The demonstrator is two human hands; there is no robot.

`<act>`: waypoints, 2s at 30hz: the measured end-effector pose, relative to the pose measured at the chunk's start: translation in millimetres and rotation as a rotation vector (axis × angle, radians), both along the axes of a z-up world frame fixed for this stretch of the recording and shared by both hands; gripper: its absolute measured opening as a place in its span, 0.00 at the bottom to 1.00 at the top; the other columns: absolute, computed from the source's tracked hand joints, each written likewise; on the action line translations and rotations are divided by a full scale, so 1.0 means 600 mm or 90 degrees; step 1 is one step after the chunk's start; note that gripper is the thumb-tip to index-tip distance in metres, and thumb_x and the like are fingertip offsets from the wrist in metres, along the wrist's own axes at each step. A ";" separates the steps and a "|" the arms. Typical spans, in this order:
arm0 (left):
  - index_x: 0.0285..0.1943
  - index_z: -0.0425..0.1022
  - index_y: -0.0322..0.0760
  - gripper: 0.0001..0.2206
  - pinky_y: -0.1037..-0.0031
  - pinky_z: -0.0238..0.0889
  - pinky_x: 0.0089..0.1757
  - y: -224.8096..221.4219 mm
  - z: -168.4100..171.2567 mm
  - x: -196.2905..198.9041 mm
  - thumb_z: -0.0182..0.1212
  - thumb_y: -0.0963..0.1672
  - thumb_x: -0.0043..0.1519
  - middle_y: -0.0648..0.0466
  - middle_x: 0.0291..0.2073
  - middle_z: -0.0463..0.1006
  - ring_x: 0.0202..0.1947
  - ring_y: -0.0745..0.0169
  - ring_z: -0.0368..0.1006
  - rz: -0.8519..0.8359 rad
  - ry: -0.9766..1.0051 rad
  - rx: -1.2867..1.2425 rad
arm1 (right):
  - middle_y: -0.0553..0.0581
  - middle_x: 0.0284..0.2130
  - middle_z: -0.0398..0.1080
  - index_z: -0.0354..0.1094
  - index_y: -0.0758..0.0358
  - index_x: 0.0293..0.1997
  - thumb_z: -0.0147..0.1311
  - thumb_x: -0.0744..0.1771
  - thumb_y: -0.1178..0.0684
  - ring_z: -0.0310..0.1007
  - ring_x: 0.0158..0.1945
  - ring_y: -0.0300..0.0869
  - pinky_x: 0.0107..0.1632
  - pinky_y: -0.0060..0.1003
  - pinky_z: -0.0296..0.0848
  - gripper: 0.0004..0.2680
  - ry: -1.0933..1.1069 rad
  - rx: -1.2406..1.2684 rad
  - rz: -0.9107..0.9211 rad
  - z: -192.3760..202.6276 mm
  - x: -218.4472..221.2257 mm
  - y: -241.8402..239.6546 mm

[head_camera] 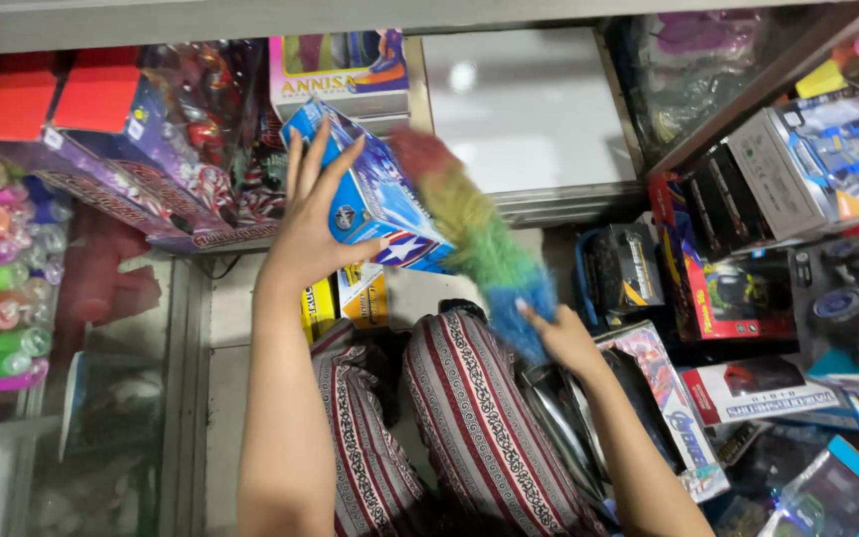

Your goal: Dusting toy boxes and play sets on store shelves using a colorful duster.

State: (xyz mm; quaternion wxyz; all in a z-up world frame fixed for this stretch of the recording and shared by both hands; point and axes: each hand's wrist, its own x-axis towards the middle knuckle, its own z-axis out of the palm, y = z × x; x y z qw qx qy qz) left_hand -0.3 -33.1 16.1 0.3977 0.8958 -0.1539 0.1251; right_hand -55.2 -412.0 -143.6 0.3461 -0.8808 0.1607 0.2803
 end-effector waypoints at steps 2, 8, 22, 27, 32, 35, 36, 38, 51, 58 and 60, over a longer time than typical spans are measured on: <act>0.77 0.60 0.50 0.51 0.49 0.35 0.72 0.003 -0.004 0.002 0.82 0.45 0.38 0.49 0.81 0.43 0.81 0.37 0.28 0.000 0.004 -0.001 | 0.74 0.45 0.74 0.70 0.75 0.52 0.55 0.66 0.27 0.74 0.49 0.57 0.52 0.50 0.71 0.30 -0.089 0.126 0.035 -0.108 -0.006 -0.048; 0.78 0.61 0.50 0.51 0.49 0.36 0.73 0.007 -0.012 -0.001 0.81 0.46 0.40 0.49 0.82 0.43 0.81 0.36 0.29 -0.007 -0.020 -0.006 | 0.75 0.36 0.78 0.76 0.72 0.43 0.50 0.65 0.26 0.80 0.44 0.61 0.50 0.53 0.75 0.29 -0.054 -0.068 -0.047 -0.096 0.003 -0.108; 0.78 0.59 0.49 0.48 0.43 0.34 0.73 -0.029 -0.038 0.015 0.84 0.52 0.47 0.44 0.81 0.44 0.81 0.29 0.29 0.065 -0.112 -0.021 | 0.76 0.58 0.66 0.72 0.63 0.61 0.59 0.66 0.41 0.63 0.60 0.71 0.55 0.67 0.64 0.21 -0.343 -0.424 -0.116 -0.157 -0.038 -0.282; 0.80 0.53 0.48 0.53 0.40 0.33 0.71 -0.063 -0.027 0.018 0.84 0.53 0.45 0.39 0.80 0.45 0.80 0.27 0.29 0.138 -0.136 -0.040 | 0.69 0.60 0.58 0.59 0.65 0.68 0.74 0.63 0.43 0.56 0.68 0.59 0.70 0.55 0.59 0.31 -0.717 -0.219 -0.101 0.004 -0.004 -0.122; 0.81 0.48 0.44 0.55 0.38 0.32 0.71 -0.124 -0.024 0.023 0.82 0.53 0.46 0.39 0.79 0.49 0.80 0.25 0.30 0.196 -0.152 -0.096 | 0.70 0.63 0.56 0.52 0.67 0.70 0.75 0.54 0.45 0.54 0.69 0.62 0.71 0.54 0.55 0.40 -0.736 0.012 0.164 0.170 0.056 0.112; 0.81 0.47 0.42 0.55 0.34 0.31 0.70 -0.158 -0.023 0.026 0.81 0.54 0.46 0.40 0.77 0.52 0.80 0.25 0.31 0.264 -0.153 -0.110 | 0.73 0.64 0.55 0.49 0.69 0.71 0.75 0.53 0.48 0.54 0.69 0.64 0.69 0.52 0.58 0.42 -0.754 0.117 0.226 0.182 0.082 0.175; 0.80 0.47 0.41 0.55 0.32 0.31 0.69 -0.169 -0.022 0.028 0.81 0.55 0.47 0.40 0.77 0.53 0.80 0.25 0.32 0.288 -0.165 -0.118 | 0.76 0.64 0.54 0.48 0.70 0.71 0.74 0.53 0.50 0.55 0.68 0.67 0.68 0.52 0.60 0.42 -0.739 0.137 0.246 0.186 0.090 0.190; 0.80 0.47 0.41 0.53 0.29 0.31 0.68 -0.174 -0.018 0.032 0.78 0.56 0.50 0.41 0.77 0.53 0.80 0.27 0.32 0.284 -0.158 -0.129 | 0.73 0.62 0.59 0.50 0.67 0.72 0.72 0.57 0.52 0.61 0.66 0.63 0.66 0.49 0.65 0.38 -0.693 0.118 0.202 0.161 0.117 0.182; 0.79 0.49 0.46 0.38 0.24 0.30 0.64 -0.123 -0.015 0.048 0.64 0.53 0.63 0.44 0.79 0.49 0.81 0.31 0.32 0.278 -0.040 -0.182 | 0.58 0.63 0.65 0.49 0.61 0.73 0.57 0.65 0.69 0.69 0.63 0.48 0.56 0.43 0.74 0.28 -0.547 0.660 -0.098 0.093 0.284 -0.011; 0.78 0.50 0.45 0.37 0.25 0.29 0.64 -0.112 0.003 0.038 0.66 0.52 0.61 0.44 0.78 0.49 0.80 0.30 0.32 0.273 -0.012 -0.169 | 0.53 0.61 0.65 0.49 0.50 0.73 0.57 0.66 0.68 0.70 0.60 0.46 0.53 0.50 0.76 0.29 -0.497 0.632 -0.115 0.095 0.515 -0.046; 0.78 0.50 0.44 0.36 0.27 0.29 0.64 -0.107 0.000 0.041 0.64 0.51 0.63 0.45 0.78 0.50 0.80 0.31 0.34 0.278 -0.002 -0.178 | 0.54 0.63 0.66 0.53 0.53 0.74 0.57 0.68 0.66 0.70 0.63 0.46 0.60 0.50 0.75 0.25 -0.479 0.671 -0.069 0.030 0.632 -0.060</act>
